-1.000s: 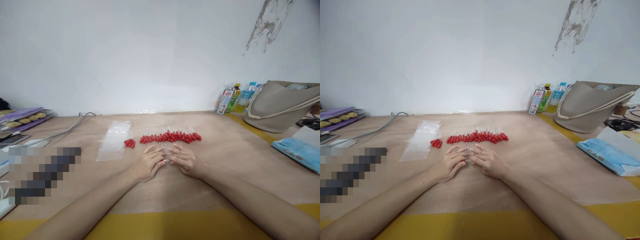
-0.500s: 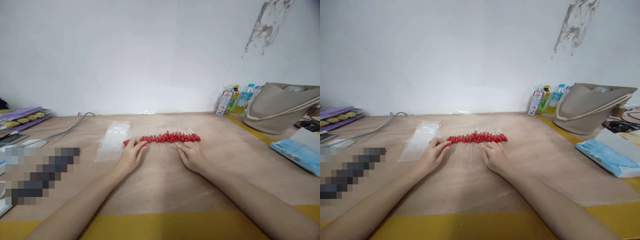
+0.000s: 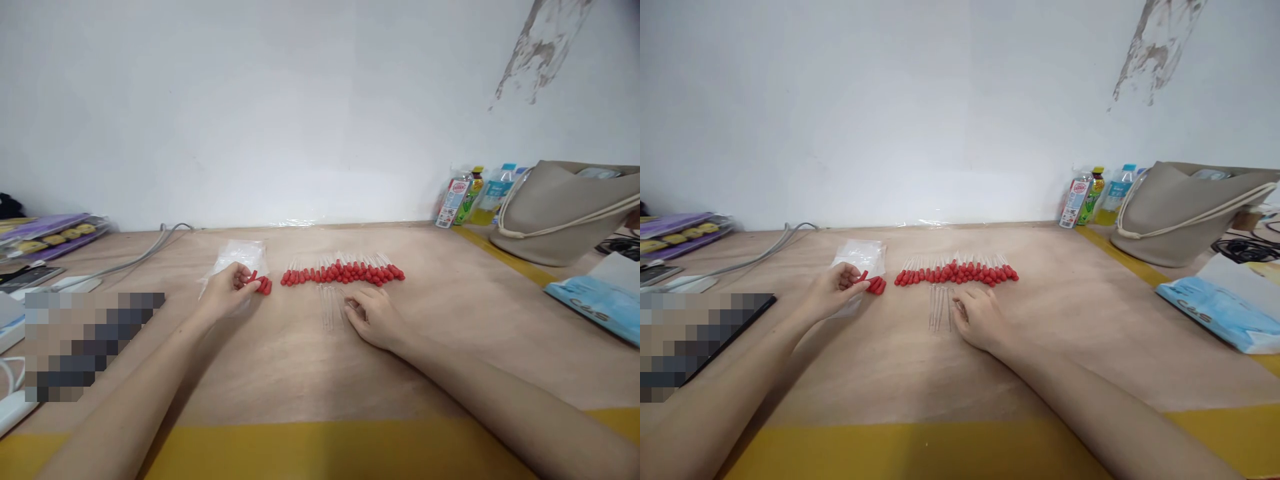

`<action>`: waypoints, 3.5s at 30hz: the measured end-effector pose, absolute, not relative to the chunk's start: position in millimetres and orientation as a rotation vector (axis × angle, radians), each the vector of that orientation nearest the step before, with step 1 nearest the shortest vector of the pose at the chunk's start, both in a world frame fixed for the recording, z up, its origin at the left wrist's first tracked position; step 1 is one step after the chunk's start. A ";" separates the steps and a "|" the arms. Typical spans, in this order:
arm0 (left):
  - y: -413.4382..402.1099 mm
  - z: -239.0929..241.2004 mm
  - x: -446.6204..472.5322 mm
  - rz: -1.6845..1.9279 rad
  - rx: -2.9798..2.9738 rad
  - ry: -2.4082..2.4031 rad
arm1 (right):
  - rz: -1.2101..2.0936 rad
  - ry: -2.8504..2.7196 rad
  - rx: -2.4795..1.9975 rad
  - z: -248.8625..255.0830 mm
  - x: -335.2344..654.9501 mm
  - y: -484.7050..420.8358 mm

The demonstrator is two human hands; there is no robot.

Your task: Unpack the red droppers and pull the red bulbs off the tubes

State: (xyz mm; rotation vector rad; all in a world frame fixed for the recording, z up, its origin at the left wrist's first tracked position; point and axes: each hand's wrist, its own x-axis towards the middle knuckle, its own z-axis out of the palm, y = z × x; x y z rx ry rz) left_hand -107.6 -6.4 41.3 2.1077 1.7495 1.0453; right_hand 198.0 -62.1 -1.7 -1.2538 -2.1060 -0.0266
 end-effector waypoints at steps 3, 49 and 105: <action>-9.0 37.2 -99.4 0.947 2.171 1.717 | -0.024 -2.138 -1.246 -2.4 196.2 -64.3; 25.4 39.5 -43.2 0.510 2.359 2.156 | -0.018 -2.104 -1.249 1.1 204.4 -65.1; -42.0 3.9 -0.7 1.109 2.951 0.818 | -0.155 -2.235 -0.723 -11.5 200.8 -48.3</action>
